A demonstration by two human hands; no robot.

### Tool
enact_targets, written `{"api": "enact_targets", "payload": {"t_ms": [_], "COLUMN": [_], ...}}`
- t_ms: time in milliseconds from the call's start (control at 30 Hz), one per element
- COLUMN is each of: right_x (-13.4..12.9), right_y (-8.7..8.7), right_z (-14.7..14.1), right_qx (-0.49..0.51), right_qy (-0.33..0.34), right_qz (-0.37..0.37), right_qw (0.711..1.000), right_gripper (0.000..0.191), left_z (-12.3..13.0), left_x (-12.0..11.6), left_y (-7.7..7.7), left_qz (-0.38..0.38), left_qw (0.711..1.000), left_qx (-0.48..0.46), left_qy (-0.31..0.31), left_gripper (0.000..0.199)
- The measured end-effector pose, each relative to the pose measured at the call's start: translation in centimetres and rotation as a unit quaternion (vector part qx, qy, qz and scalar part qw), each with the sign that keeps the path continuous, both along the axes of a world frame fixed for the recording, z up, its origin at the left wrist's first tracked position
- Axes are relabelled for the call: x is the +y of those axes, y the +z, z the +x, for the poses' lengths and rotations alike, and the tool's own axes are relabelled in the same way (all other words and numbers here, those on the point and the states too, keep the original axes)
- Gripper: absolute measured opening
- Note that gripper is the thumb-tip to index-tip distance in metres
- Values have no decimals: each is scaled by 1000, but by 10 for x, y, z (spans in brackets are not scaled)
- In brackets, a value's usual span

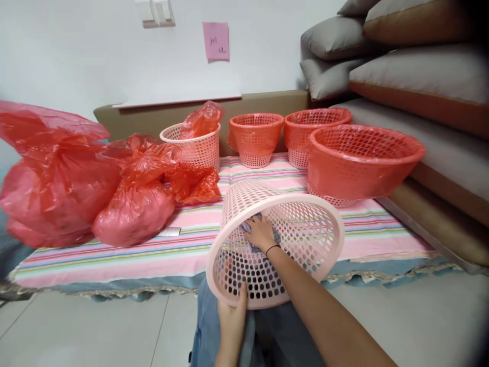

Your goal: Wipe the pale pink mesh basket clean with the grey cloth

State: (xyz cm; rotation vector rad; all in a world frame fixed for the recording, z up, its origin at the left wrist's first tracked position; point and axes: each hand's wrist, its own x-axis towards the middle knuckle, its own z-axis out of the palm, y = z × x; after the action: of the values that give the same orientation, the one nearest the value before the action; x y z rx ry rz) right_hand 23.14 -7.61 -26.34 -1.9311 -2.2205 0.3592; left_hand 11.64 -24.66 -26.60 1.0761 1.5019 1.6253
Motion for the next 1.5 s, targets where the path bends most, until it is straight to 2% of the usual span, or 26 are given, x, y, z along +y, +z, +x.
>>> {"api": "enact_targets", "payload": {"t_ms": [67,233,367,433,533,700,767,833,933,1067,1133,1200,1267,1400,1500], "right_x": [-1,-6,-29,-53,-104,-196,-218,-224,-200,-122,-80,-46,-24,-13,-13], "right_y": [1,10,20,26,32,35,37,42,56,77,80,74,59,22,8], "right_z": [0,0,1,4,12,24,27,31,38,41,37,29,20,13,16], "right_qx": [-5,-12,-17,-19,-10,80,104,120,133,68,16,-15,-26,-39,-35], "right_qy": [-2,4,12,20,32,26,16,15,17,13,9,5,6,11,2], "right_qz": [-3,-4,-12,-14,-14,-40,-52,-65,-47,64,71,50,33,10,8], "right_qw": [1000,1000,1000,1000,999,996,993,990,990,996,997,999,999,999,999], "right_gripper": [44,43,43,42,47,62,65,66,61,55,53,48,43,42,44], "left_z": [3,-2,-1,0,-1,-6,-8,-9,-10,-9,-6,-4,-2,-5,-8], "left_x": [1,2,-1,-2,-3,-5,-6,-6,-5,-4,-5,-5,-5,-6,-8], "left_y": [-7,-14,-17,-18,-20,-29,-31,-32,-31,-26,-22,-19,-18,-26,-38], "left_qz": [23,48,45,29,34,24,16,21,41,52,51,53,58,40,32], "left_qw": [1000,998,998,998,998,999,999,1000,999,999,999,999,998,999,998], "left_qx": [18,34,38,34,26,16,8,6,11,3,-3,-6,-6,12,51], "left_qy": [-3,12,37,54,46,35,33,23,8,-9,1,10,7,-4,-20], "left_gripper": [63,57,49,46,48,49,48,50,56,58,58,59,60,59,59]}}
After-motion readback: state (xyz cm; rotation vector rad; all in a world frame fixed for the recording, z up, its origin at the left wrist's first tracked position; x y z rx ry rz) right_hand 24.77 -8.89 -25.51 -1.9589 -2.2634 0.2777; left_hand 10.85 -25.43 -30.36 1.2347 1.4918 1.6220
